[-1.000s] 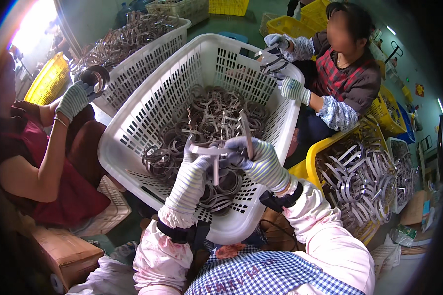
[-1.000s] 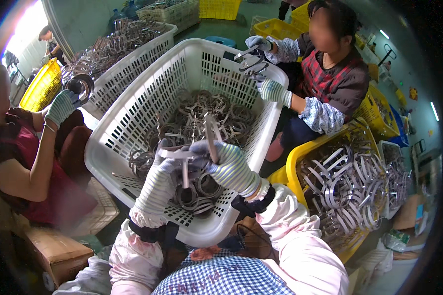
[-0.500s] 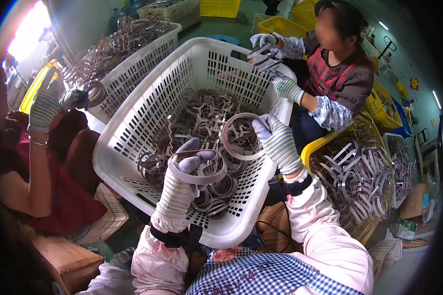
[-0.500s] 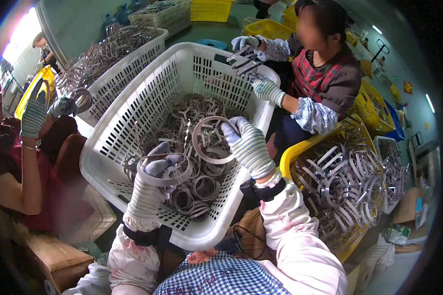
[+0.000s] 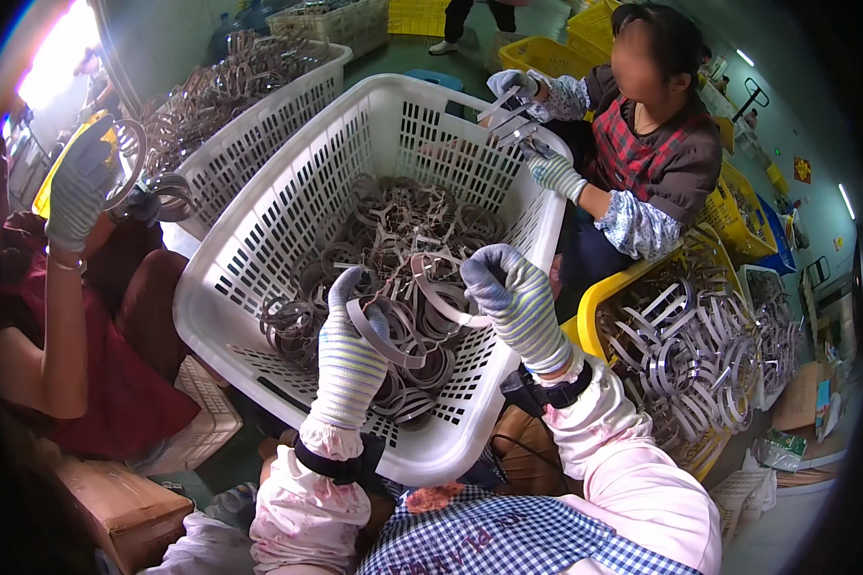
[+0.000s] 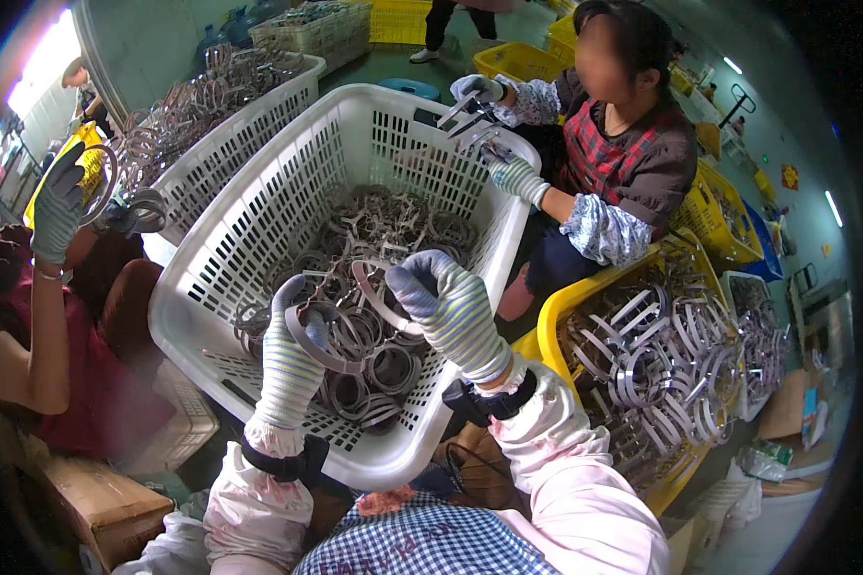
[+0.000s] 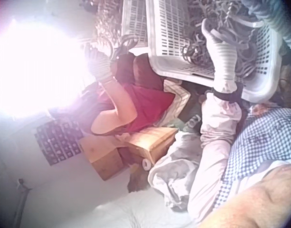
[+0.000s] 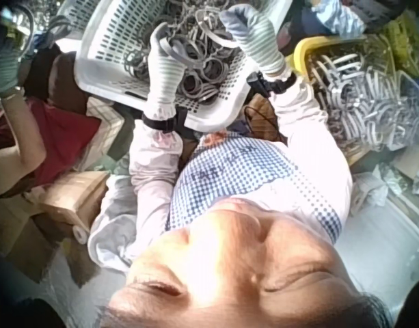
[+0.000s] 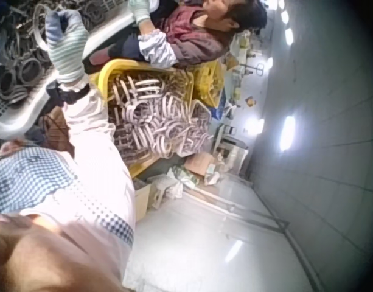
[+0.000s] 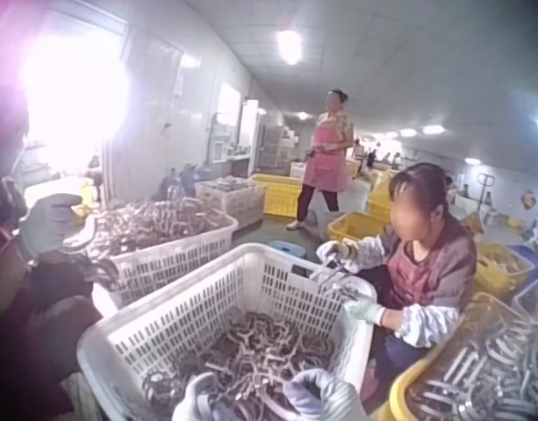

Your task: Sorting and arranging circular metal components between white and yellow industrial baskets.

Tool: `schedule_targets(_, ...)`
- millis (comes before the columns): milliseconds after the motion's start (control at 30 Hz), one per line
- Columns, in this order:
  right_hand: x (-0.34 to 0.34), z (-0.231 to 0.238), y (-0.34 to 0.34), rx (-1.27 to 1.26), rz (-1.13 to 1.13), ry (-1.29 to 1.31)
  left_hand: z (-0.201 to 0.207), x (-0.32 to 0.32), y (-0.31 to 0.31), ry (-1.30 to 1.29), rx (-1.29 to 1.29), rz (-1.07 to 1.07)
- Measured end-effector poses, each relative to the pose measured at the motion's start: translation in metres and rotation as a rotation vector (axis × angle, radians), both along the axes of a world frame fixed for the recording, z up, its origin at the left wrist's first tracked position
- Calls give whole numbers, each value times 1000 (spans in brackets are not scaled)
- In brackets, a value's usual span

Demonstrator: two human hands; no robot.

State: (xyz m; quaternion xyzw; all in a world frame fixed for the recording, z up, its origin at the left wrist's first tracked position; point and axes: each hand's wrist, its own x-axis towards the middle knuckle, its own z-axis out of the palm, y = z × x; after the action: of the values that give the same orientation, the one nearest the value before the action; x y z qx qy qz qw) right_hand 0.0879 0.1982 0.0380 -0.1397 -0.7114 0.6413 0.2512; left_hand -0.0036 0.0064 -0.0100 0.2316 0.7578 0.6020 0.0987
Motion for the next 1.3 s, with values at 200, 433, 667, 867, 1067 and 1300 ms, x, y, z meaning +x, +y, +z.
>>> schedule_targets(200,-4,-10,2,-218,178,83,-10,-7,2,-112,172,64)
schedule_targets(433,1,-1,-9,-586,366,-41,-16,-6,4,98,27,118)
schedule_targets(667,-3,-18,0,-919,531,173,9,3,5,140,-59,93)
schedule_targets(867,0,-13,-6,-894,550,174,17,5,-2,106,-172,54)
schedule_targets(1067,2,-11,-3,-851,528,161,6,3,-1,162,-125,22)
schedule_targets(1300,6,-13,2,-314,573,-57,20,14,2,285,-105,93)
